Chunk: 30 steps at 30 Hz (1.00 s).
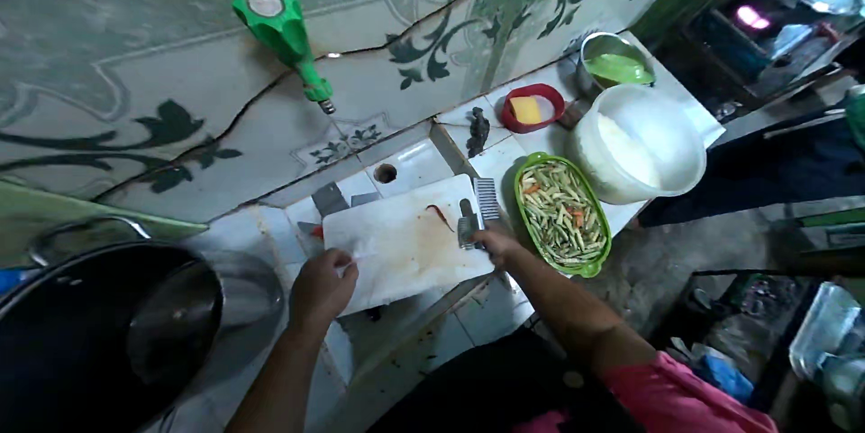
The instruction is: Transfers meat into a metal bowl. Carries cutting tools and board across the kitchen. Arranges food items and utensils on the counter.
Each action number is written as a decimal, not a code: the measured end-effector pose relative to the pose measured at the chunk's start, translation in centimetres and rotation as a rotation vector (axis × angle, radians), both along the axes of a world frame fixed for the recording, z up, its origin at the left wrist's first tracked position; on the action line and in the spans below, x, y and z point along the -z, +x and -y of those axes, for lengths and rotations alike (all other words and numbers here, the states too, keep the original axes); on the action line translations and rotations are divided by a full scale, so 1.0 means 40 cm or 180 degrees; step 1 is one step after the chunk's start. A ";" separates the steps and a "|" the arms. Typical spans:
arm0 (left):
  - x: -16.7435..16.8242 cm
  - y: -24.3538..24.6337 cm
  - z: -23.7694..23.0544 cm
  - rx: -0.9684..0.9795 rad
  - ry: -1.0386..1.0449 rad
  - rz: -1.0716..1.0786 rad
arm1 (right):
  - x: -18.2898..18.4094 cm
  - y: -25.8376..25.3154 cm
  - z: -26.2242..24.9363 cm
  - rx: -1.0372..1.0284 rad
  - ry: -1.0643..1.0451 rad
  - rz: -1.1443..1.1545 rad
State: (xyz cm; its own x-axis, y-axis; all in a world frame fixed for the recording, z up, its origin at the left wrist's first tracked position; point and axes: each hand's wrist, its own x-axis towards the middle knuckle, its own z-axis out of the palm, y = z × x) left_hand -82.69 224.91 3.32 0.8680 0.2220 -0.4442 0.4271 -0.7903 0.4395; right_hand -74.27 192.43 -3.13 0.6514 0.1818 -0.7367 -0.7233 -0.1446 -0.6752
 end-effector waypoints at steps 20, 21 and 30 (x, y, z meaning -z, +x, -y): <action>0.186 0.330 0.303 0.2522 0.0343 -0.0323 | 0.070 0.022 -0.007 -0.0489 -0.0939 -0.0282; 0.185 0.316 0.294 0.2407 0.0318 -0.0520 | 0.076 0.023 -0.011 -0.0423 -0.1068 -0.0349; 0.152 0.085 0.181 0.1283 -0.0029 -0.0557 | 0.000 -0.008 0.015 -0.1088 -0.2177 -0.0005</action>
State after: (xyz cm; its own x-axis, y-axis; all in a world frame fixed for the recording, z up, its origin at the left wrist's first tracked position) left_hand -79.27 217.67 -2.75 0.7959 -0.1237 -0.5926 0.1539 -0.9054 0.3956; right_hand -74.58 191.82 -3.14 0.6396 -0.1239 -0.7587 -0.5641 -0.7461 -0.3537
